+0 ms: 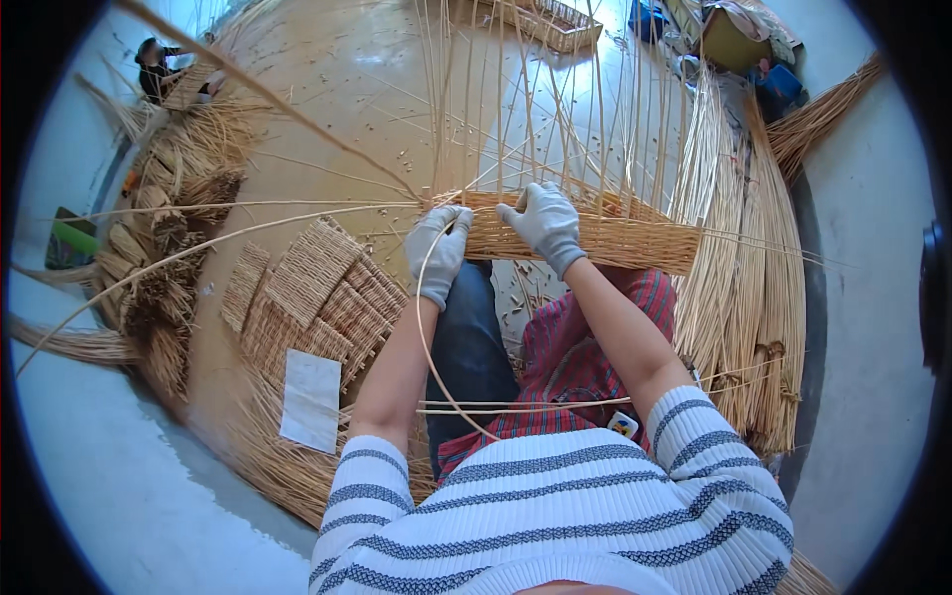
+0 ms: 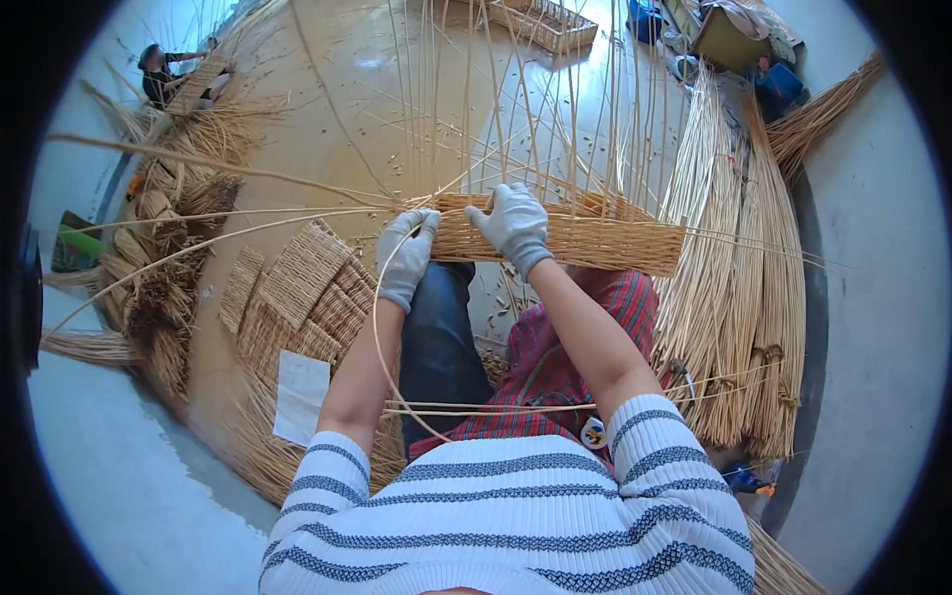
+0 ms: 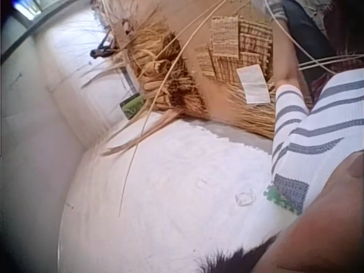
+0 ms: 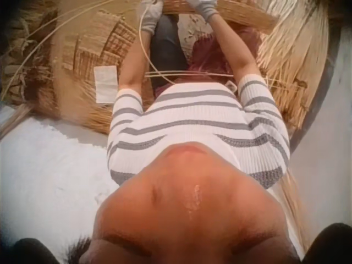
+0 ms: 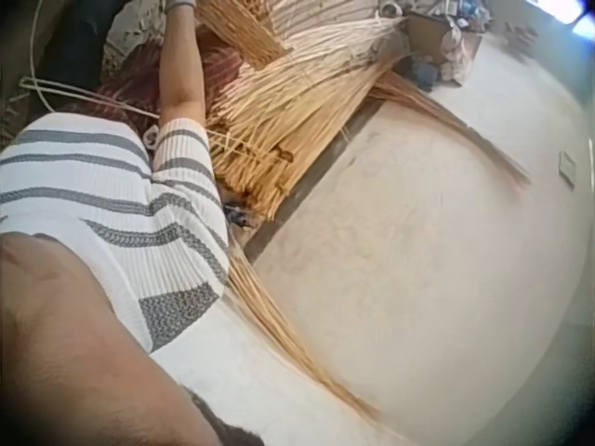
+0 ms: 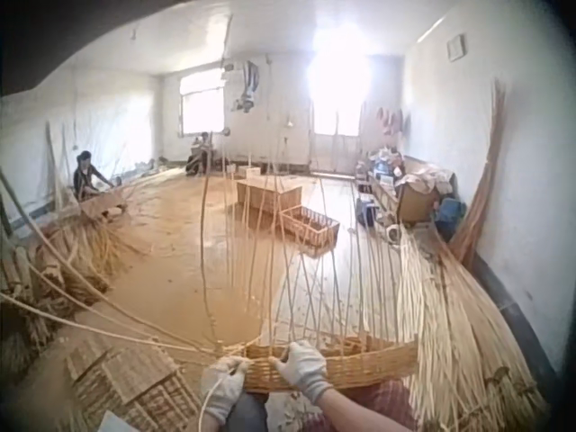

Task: Weaving a wicker basket using long wood strands and trimming them with pliers.

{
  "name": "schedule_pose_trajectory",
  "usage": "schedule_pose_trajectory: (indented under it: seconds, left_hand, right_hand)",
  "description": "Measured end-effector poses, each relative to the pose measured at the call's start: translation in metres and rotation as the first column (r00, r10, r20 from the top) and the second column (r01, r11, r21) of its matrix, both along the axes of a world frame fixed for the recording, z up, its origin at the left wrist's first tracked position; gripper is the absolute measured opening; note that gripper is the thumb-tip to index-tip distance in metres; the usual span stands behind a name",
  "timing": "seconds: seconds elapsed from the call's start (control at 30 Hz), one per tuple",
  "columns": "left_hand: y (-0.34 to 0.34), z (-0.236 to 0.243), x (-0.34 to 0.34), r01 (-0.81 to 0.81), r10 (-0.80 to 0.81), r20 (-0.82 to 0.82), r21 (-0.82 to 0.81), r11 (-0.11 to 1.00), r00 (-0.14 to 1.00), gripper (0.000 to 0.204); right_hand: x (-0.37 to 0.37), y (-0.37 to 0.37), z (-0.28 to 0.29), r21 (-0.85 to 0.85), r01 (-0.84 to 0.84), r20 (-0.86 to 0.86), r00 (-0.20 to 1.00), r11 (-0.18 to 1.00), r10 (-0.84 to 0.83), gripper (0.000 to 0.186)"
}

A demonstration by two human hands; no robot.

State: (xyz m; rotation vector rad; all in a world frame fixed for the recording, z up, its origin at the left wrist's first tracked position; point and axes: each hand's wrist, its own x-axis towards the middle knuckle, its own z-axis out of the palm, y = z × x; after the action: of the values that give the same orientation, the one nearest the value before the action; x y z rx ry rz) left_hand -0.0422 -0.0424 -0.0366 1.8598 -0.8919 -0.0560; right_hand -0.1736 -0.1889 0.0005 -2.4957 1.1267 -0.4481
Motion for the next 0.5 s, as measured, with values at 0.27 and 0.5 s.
schedule_pose_trajectory:
  seconds: [0.27,0.5]
  left_hand:
    - [0.000,0.047,-0.057,0.011,-0.124,0.392,0.278,0.960,0.912,0.038]
    - [-0.035,0.013,-0.086,0.050,-0.141,0.319,0.277,0.960,0.937,0.038]
  right_hand:
    - [-0.001,-0.016,0.001,0.072,-0.145,0.072,0.988,0.987,0.139,0.035]
    - [-0.007,-0.047,-0.024,0.254,-0.339,0.249,0.928,0.906,0.277,0.018]
